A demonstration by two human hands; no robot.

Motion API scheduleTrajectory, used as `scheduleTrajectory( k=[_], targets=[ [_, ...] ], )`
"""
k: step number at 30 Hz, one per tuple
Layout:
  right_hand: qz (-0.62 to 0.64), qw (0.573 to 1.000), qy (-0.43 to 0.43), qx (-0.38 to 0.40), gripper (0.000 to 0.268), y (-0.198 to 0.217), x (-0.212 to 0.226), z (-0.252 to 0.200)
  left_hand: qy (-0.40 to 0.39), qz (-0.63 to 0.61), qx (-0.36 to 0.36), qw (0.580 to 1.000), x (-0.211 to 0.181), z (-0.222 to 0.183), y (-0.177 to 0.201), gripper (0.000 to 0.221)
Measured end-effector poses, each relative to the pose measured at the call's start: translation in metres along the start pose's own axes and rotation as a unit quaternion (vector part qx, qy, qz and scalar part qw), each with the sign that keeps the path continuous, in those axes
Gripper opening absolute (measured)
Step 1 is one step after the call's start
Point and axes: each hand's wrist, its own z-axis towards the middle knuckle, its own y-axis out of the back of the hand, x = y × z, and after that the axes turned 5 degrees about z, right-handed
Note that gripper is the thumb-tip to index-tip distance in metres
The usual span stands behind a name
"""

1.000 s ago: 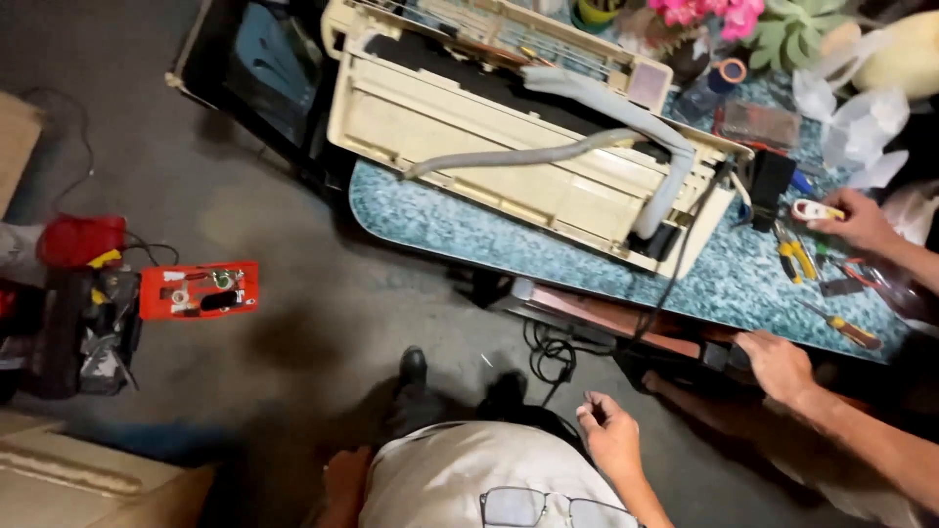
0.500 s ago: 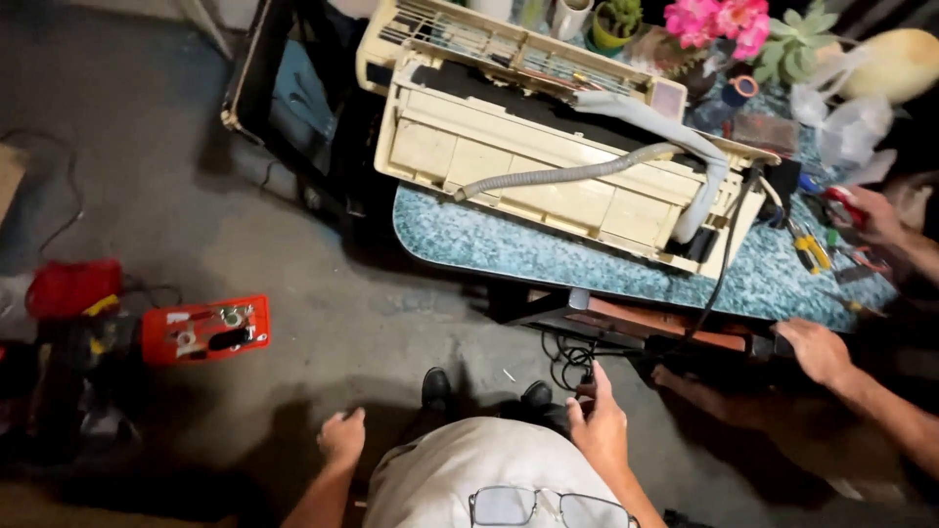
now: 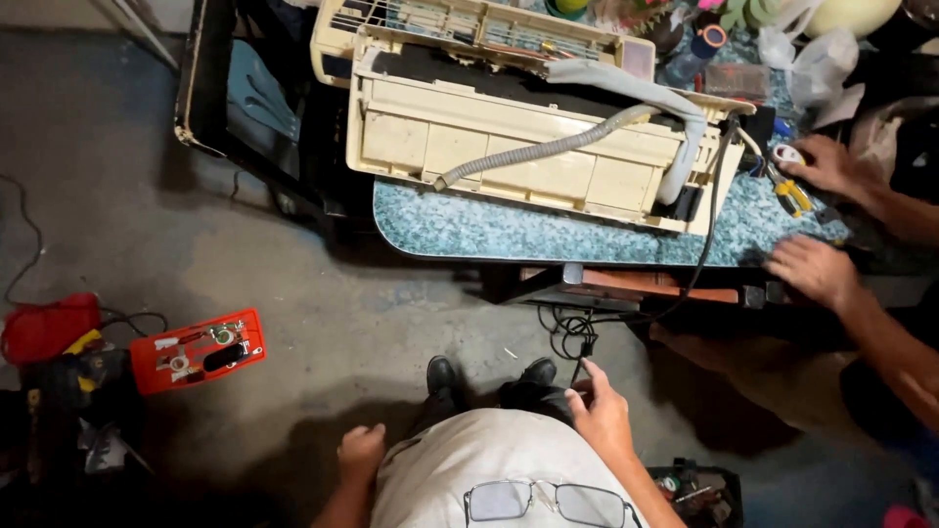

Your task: Preparing an indoor air conditioning unit for mounting by disassembling the casing and organizing internal wiring.

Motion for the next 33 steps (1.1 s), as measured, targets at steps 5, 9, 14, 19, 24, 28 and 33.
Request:
scheduleTrajectory(
  k=[5,9,14,19,24,28,33],
  targets=[
    [-0.006,1.0,0.005,0.023,0.059,-0.001,-0.006,-0.002,0.094,-0.037,0.034,0.994,-0.034,0.014,0.017,0.05],
    [-0.026,0.998,0.016,0.052,0.05,-0.004,-0.018,-0.004,0.073,-0.043,0.066,0.994,-0.028,0.027,0.008,0.06],
    [-0.035,0.998,0.006,0.046,0.05,0.0,-0.022,-0.01,0.082,0.007,0.096,0.992,-0.017,0.022,-0.003,0.05],
    [-0.013,0.999,-0.029,0.032,0.047,0.006,-0.028,-0.014,0.093,0.046,0.125,0.987,-0.023,0.02,0.004,0.049],
    [-0.048,0.995,-0.088,-0.028,0.044,0.002,-0.081,-0.014,0.01,0.107,0.1,0.989,-0.025,0.056,-0.001,0.046],
    [-0.013,0.985,-0.166,-0.034,0.045,0.016,-0.065,-0.03,0.024,0.067,0.093,0.993,-0.062,0.072,0.011,0.032],
    [0.022,0.982,-0.179,-0.063,0.046,0.021,-0.074,-0.009,0.008,0.092,0.141,0.986,-0.136,0.076,0.035,0.054]
  ],
)
